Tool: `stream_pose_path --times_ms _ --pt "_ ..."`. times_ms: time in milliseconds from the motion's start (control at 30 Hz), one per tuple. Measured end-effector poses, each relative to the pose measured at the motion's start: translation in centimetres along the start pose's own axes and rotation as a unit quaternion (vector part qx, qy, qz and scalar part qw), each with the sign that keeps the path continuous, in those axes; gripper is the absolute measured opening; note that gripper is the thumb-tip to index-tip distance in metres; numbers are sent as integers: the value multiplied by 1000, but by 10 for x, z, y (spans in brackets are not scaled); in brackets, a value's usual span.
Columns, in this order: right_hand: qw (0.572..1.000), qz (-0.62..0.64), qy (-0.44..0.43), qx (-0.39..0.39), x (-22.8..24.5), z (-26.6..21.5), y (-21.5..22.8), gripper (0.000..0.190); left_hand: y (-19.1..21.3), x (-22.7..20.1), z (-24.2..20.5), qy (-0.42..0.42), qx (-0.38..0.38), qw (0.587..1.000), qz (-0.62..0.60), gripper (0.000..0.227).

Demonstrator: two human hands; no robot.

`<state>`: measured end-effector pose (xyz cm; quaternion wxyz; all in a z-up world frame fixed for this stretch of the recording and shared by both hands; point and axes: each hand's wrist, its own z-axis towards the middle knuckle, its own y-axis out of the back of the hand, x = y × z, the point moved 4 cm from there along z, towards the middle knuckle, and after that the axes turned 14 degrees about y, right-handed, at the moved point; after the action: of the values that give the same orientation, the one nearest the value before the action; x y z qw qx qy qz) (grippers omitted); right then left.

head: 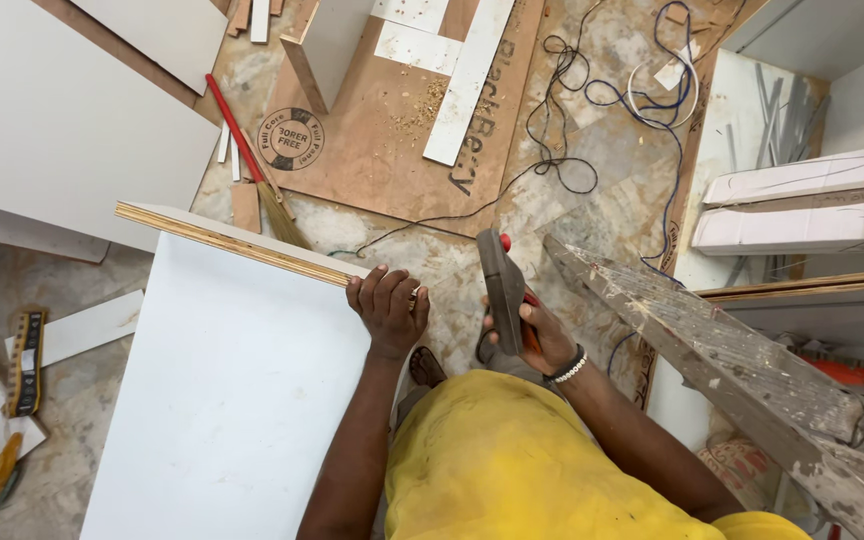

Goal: The person planes and smooths the edges of wood panels using a hand plane, then positions and fits white laminate components together to assemble part of a cabinet or drawer.

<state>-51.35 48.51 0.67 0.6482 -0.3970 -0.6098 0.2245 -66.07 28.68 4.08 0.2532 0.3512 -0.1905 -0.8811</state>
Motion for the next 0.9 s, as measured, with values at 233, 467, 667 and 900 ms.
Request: stream_pose_path --times_ms 233,467,667,900 --pt "1000 -11 -1 1 4 0 37 68 -2 3 -6 20 10 999 29 15" --pt "995 71 -56 38 54 24 51 58 -6 -4 -6 31 1 997 71 16" --pt "999 9 -29 13 74 39 56 61 -3 -17 7 40 -23 995 87 19" --pt "981 -192 2 13 75 63 36 73 -8 -14 -1 45 -30 994 93 20"
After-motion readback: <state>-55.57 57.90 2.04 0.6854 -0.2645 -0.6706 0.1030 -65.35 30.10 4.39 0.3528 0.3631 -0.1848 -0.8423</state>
